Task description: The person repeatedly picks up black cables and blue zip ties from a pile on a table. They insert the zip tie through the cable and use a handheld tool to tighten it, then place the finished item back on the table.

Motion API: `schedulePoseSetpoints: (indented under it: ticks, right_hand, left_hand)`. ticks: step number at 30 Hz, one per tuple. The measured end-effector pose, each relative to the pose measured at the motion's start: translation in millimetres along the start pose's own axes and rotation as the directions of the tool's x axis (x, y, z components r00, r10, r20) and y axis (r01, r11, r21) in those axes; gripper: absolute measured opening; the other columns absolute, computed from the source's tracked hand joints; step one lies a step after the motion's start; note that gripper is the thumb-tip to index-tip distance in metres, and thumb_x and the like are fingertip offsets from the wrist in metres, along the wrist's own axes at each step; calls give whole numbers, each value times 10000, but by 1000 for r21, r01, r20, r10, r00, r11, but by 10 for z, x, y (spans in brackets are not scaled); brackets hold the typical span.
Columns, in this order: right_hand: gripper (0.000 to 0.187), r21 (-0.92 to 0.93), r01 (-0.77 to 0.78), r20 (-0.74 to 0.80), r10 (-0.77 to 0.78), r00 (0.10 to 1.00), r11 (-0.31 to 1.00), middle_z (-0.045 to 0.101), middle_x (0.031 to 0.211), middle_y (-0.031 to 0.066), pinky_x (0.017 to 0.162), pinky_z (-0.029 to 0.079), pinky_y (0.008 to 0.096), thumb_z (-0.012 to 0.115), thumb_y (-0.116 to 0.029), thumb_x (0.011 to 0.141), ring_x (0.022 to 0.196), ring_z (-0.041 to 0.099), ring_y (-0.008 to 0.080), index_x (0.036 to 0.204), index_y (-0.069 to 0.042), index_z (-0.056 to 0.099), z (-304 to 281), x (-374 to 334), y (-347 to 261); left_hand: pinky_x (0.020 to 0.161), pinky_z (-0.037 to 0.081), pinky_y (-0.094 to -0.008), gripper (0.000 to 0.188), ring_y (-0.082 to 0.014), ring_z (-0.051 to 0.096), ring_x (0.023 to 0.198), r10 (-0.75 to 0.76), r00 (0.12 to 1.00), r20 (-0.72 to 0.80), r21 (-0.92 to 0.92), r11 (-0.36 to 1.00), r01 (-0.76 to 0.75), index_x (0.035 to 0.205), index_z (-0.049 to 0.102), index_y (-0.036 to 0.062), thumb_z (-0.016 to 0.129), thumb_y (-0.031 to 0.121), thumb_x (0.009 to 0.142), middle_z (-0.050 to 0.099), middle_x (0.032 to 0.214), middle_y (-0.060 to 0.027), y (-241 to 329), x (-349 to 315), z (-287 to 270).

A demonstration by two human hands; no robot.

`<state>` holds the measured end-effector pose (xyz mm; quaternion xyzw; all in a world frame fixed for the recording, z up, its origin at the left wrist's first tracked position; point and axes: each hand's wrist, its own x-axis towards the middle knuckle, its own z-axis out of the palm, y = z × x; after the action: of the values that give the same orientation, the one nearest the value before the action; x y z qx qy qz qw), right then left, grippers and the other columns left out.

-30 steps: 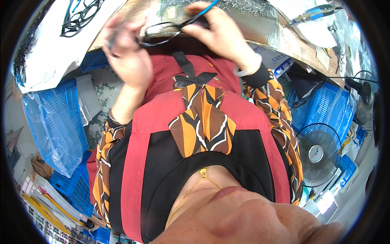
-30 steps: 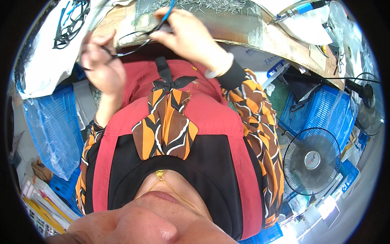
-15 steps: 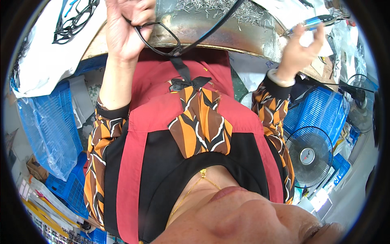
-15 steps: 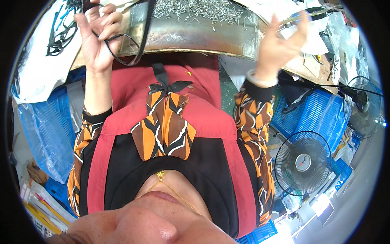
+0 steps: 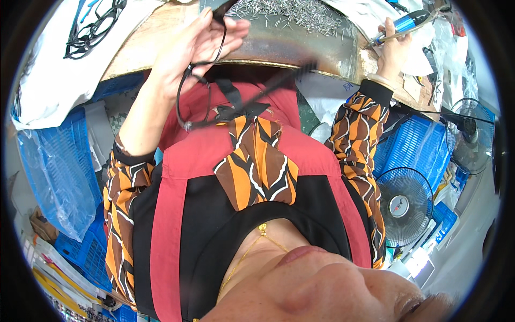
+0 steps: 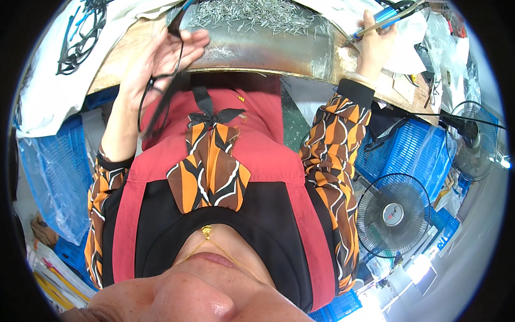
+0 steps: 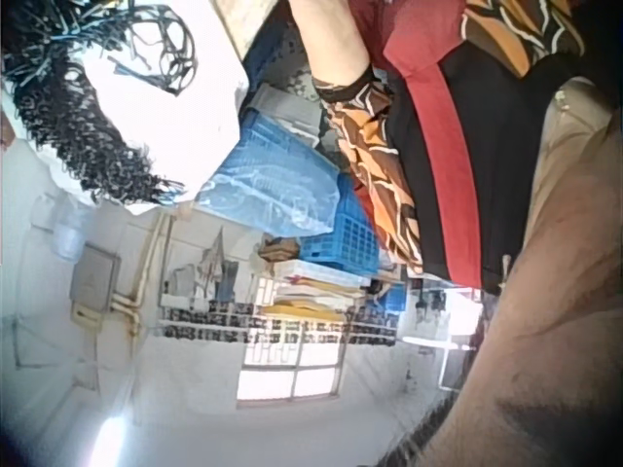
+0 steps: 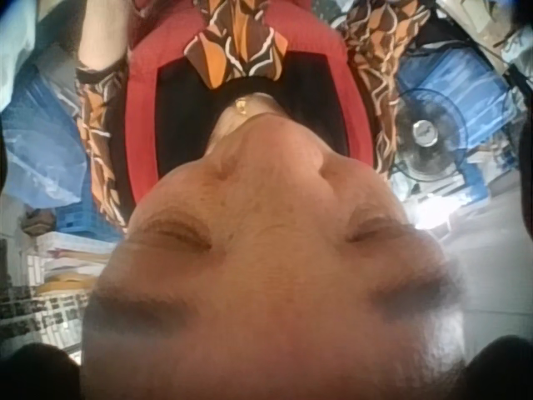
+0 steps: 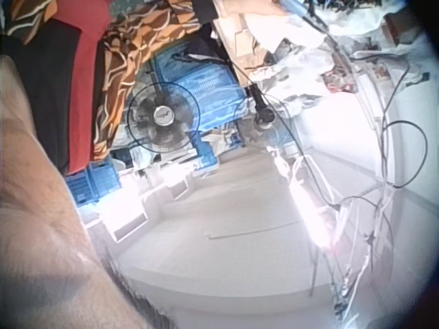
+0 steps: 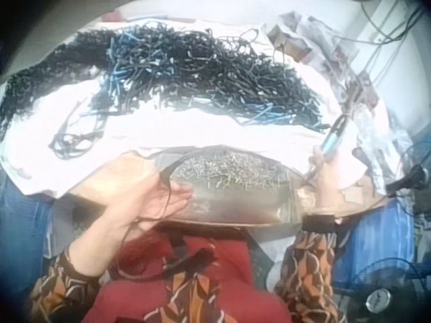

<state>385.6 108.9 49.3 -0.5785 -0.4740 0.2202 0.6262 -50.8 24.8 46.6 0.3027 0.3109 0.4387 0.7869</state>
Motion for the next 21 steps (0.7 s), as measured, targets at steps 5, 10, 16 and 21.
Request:
schedulePoseSetpoints:
  ticks: [5, 10, 16, 21]
  right_hand:
    - [383, 492, 27, 3, -33, 999, 870, 616, 811, 82, 515, 501, 260, 730, -21, 881, 599, 611, 167, 1180, -15, 490, 313, -187, -350]
    - [278, 726, -23, -27, 63, 998, 687, 563, 754, 30, 477, 442, 242, 672, -110, 946, 549, 538, 125, 1165, -80, 503, 867, -591, -693]
    - [120, 758, -35, -17, 74, 997, 651, 497, 740, -32, 448, 366, 216, 626, -226, 1014, 539, 449, 69, 1066, -139, 562, 1452, -731, -793]
    - [120, 748, -44, 2, 63, 998, 662, 481, 744, -23, 457, 364, 211, 601, -236, 1028, 543, 448, 69, 1019, -134, 539, 1564, -746, -833]
  left_hand:
    - [980, 531, -325, 448, -251, 614, 1135, 7, 999, 38, -241, 971, 2, 1217, 548, -44, 422, 366, 1087, 584, 1285, -220, 260, 502, 118]
    - [717, 594, -338, 302, -241, 689, 845, 48, 999, -22, -346, 937, -52, 1096, 612, -2, 451, 250, 1057, 689, 976, -154, 375, 656, 361]
    - [370, 417, -180, 315, -88, 608, 533, -326, 882, 340, -216, 886, 411, 1135, 579, 62, 513, 359, 1058, 686, 867, -84, -146, -75, 478]
    - [341, 304, -175, 381, -63, 480, 438, -543, 766, 344, -132, 780, 612, 1086, 593, 51, 493, 418, 1060, 629, 733, -71, -422, -144, 479]
